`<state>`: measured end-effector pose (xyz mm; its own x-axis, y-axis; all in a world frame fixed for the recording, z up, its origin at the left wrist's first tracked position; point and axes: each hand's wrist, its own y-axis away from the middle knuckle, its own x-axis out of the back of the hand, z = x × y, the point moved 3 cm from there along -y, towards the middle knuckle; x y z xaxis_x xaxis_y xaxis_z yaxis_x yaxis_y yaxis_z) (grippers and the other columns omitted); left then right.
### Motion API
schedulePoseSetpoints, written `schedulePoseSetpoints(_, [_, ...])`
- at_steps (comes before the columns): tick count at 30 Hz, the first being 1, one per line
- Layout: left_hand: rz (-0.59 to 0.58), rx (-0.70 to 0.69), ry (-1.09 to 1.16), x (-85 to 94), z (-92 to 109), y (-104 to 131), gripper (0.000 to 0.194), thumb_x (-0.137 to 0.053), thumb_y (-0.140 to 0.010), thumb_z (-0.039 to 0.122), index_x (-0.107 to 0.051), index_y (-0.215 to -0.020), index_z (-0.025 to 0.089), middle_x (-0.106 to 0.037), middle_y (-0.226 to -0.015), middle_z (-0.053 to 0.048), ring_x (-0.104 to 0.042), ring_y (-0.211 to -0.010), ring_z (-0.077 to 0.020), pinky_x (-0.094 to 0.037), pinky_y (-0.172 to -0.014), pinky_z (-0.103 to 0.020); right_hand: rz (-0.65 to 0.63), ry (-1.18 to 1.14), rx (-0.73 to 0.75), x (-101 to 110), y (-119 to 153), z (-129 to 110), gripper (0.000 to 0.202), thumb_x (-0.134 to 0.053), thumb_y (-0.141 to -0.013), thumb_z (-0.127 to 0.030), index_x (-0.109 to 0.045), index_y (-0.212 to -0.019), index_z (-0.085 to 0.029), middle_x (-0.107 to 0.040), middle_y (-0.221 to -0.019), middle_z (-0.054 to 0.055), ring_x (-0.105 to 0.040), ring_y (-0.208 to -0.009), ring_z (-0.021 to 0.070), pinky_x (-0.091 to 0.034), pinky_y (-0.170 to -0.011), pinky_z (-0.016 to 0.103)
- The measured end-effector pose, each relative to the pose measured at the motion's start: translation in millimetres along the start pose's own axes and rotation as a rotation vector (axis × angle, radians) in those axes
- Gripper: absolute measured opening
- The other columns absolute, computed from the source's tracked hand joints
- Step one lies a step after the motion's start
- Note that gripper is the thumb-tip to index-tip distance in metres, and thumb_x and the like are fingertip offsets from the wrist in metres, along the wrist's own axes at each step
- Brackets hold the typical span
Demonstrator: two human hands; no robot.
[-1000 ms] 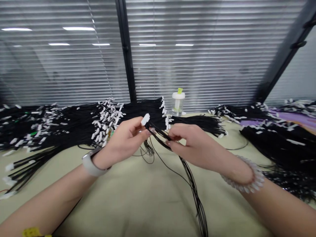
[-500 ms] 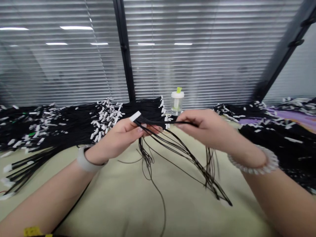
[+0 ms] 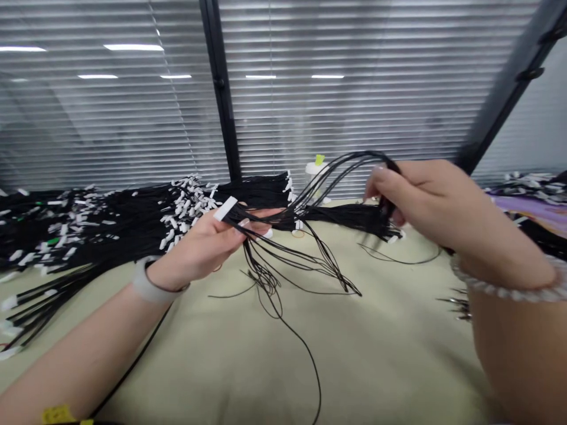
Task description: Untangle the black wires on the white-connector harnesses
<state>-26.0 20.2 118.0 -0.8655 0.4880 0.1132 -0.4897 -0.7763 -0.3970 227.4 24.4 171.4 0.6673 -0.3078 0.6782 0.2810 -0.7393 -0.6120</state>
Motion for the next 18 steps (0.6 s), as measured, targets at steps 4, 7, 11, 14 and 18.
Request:
schedulePoseSetpoints(4, [-0.064,0.031,0.031,-5.3,-3,0,0.043,-0.059,-0.075,0.031,-0.055,-0.114,0.016,-0.047,-0.129,-0.012,-0.041,-0.119,-0.0267,-0.029,-0.103,-0.041,-0.032,-0.317,0.003,-5,6,-17,0.029,-0.046,-0.081,-0.044,-0.056,-0.075,-0.018,-0.059,-0.069,0.001,-0.06,-0.061,0.0106,-0.047,-0.057,0.022])
schedulePoseSetpoints(7, [-0.068,0.032,0.047,-9.4,-3,-2,0.043,-0.059,-0.074,0.032,-0.056,-0.114,0.015,-0.048,-0.128,-0.012,-0.04,-0.12,-0.0271,-0.028,-0.104,-0.042,-0.161,-0.289,0.117,-18,6,-24,0.03,-0.045,-0.083,-0.039,-0.058,-0.071,-0.015,-0.061,-0.072,0.003,-0.06,-0.066,0.0109,-0.048,-0.063,0.023])
schedulePoseSetpoints(11, [-0.065,0.002,0.055,-11.6,-3,-4,0.043,-0.06,-0.074,0.032,-0.056,-0.113,0.016,-0.05,-0.126,-0.011,-0.041,-0.12,-0.0264,-0.028,-0.104,-0.041,-0.397,-0.236,0.272,-50,10,-28,0.019,-0.039,-0.085,-0.023,-0.055,-0.078,-0.014,-0.059,-0.081,0.003,-0.056,-0.075,0.0095,-0.045,-0.068,0.022])
schedulePoseSetpoints(14, [-0.062,0.001,0.039,-11.1,-2,-4,0.042,-0.058,-0.075,0.03,-0.055,-0.115,0.015,-0.049,-0.127,-0.011,-0.039,-0.121,-0.0258,-0.027,-0.105,-0.041,-0.528,-0.19,0.295,-81,17,-24,0.016,-0.037,-0.082,-0.01,-0.052,-0.079,-0.014,-0.057,-0.078,0.001,-0.053,-0.072,0.0071,-0.044,-0.065,0.02])
schedulePoseSetpoints(18, [-0.084,-0.027,-0.021,-11.6,3,-1,0.04,-0.053,-0.079,0.033,-0.056,-0.114,0.014,-0.047,-0.129,-0.012,-0.037,-0.122,-0.0261,-0.027,-0.105,-0.04,-0.72,-0.023,0.337,-122,25,-11,0.016,-0.041,-0.085,-0.018,-0.056,-0.082,-0.012,-0.057,-0.079,0.001,-0.053,-0.07,0.0078,-0.046,-0.066,0.023])
